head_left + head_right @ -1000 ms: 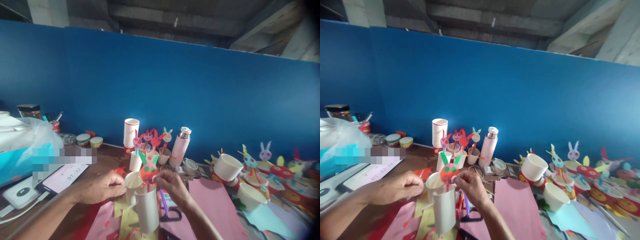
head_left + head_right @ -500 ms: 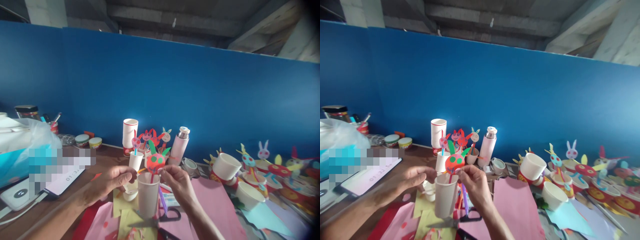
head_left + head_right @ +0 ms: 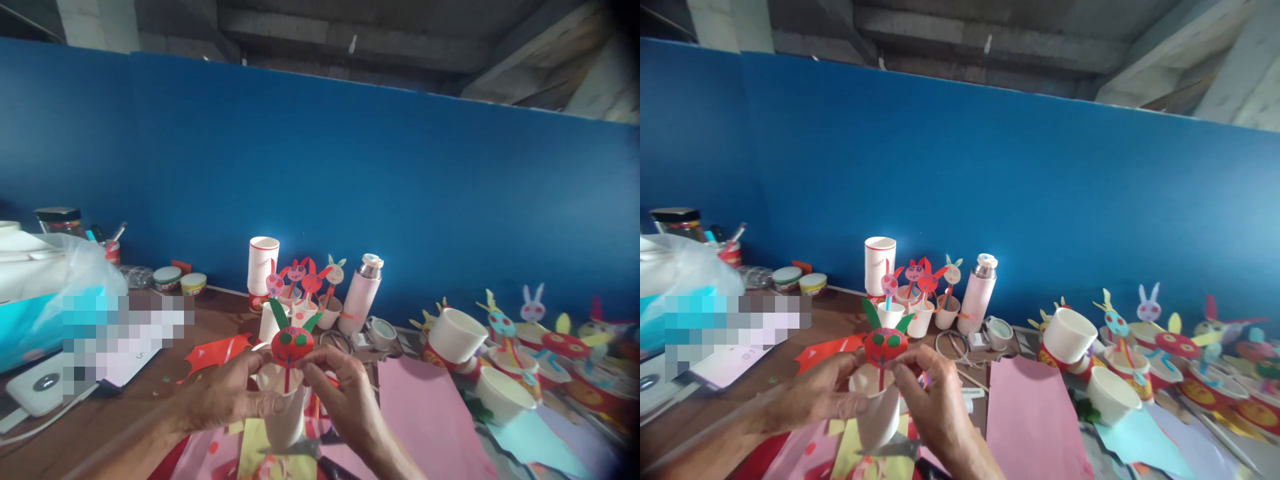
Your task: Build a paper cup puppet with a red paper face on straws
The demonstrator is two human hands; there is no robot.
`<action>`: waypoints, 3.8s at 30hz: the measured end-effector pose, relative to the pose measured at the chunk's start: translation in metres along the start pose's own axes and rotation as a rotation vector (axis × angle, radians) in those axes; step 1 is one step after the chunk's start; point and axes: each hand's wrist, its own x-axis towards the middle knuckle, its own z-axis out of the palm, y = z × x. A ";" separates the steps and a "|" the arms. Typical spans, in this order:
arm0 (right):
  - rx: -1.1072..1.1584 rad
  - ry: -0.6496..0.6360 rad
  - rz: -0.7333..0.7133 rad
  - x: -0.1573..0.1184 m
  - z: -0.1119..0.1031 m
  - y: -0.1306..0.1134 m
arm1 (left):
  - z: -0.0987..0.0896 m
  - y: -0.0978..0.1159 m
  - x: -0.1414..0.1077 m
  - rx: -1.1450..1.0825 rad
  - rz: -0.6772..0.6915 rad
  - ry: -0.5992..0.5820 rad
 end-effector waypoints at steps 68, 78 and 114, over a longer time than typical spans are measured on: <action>0.279 0.082 0.061 0.006 0.017 0.035 | 0.007 -0.004 0.008 -0.310 -0.059 0.266; 0.603 0.000 0.218 0.011 0.020 0.039 | 0.005 -0.006 0.008 -0.337 -0.038 0.302; 0.776 -0.041 0.161 0.008 0.025 0.033 | 0.021 -0.034 0.019 -0.150 -0.055 0.480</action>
